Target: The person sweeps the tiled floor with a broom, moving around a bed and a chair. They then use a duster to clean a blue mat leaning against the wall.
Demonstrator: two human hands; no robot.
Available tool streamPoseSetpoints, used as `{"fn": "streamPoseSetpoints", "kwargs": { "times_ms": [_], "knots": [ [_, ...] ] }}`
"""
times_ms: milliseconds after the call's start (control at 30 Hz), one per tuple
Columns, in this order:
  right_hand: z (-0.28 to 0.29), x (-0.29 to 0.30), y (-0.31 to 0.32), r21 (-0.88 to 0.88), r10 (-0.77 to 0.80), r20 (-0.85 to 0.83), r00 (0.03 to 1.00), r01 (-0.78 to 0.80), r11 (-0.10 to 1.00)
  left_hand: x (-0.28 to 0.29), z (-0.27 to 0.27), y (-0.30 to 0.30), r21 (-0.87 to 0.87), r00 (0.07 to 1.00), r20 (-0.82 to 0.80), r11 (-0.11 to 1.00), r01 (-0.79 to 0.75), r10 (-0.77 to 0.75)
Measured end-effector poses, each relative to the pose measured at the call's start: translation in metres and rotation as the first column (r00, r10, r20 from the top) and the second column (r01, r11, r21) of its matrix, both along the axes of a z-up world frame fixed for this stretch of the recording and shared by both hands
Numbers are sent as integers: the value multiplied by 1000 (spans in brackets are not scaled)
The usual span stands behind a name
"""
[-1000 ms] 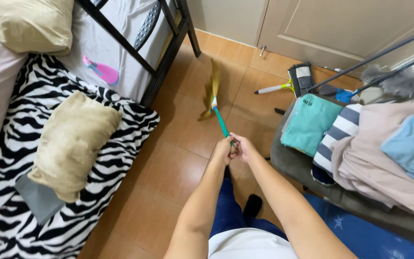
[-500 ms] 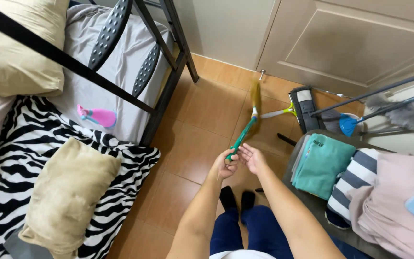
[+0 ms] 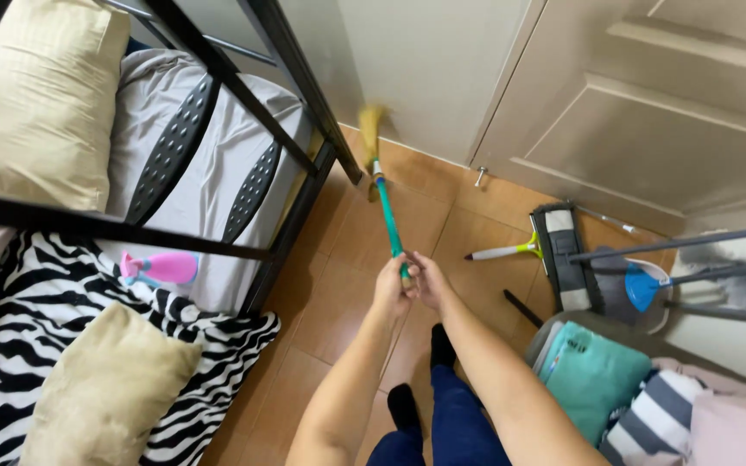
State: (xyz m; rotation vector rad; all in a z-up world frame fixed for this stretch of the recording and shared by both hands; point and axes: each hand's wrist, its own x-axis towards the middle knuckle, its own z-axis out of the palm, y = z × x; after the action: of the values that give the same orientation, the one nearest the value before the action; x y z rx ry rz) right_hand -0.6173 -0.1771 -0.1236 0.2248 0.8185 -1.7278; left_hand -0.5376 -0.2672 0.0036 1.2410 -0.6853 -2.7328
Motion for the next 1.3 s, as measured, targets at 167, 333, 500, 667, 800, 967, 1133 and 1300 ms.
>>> {"fn": "streamPoseSetpoints", "kwargs": {
  "times_ms": [167,333,500,667,800,967,1133,1300],
  "knots": [
    [7,-82,-35,103,-4,3,1000,4,995,-107,-68,-65,214,971,-111,959,-185,212],
    [3,-164,-51,130,67,-24,997,-63,990,-193,-124,-86,307,885,-205,886,-348,419],
    [-29,-218,-60,90,65,-30,997,-63,994,-246,-121,-105,80,925,71,923,-377,372],
    [-26,-239,-58,163,109,-75,991,-95,982,-258,-164,-139,97,949,178,955,-279,259],
    [-42,-239,-34,205,90,-52,995,-78,976,-252,-170,-124,180,979,200,980,-79,42],
    [-54,-226,-8,267,10,10,1000,-13,964,-192,-124,-84,334,994,36,939,82,-99],
    [-62,-211,10,238,-39,7,999,36,971,-128,-49,-25,278,997,34,959,58,-70],
    [-39,-181,25,171,-65,-2,998,65,983,-113,-31,32,-150,955,251,968,203,-161]
  ]
}}
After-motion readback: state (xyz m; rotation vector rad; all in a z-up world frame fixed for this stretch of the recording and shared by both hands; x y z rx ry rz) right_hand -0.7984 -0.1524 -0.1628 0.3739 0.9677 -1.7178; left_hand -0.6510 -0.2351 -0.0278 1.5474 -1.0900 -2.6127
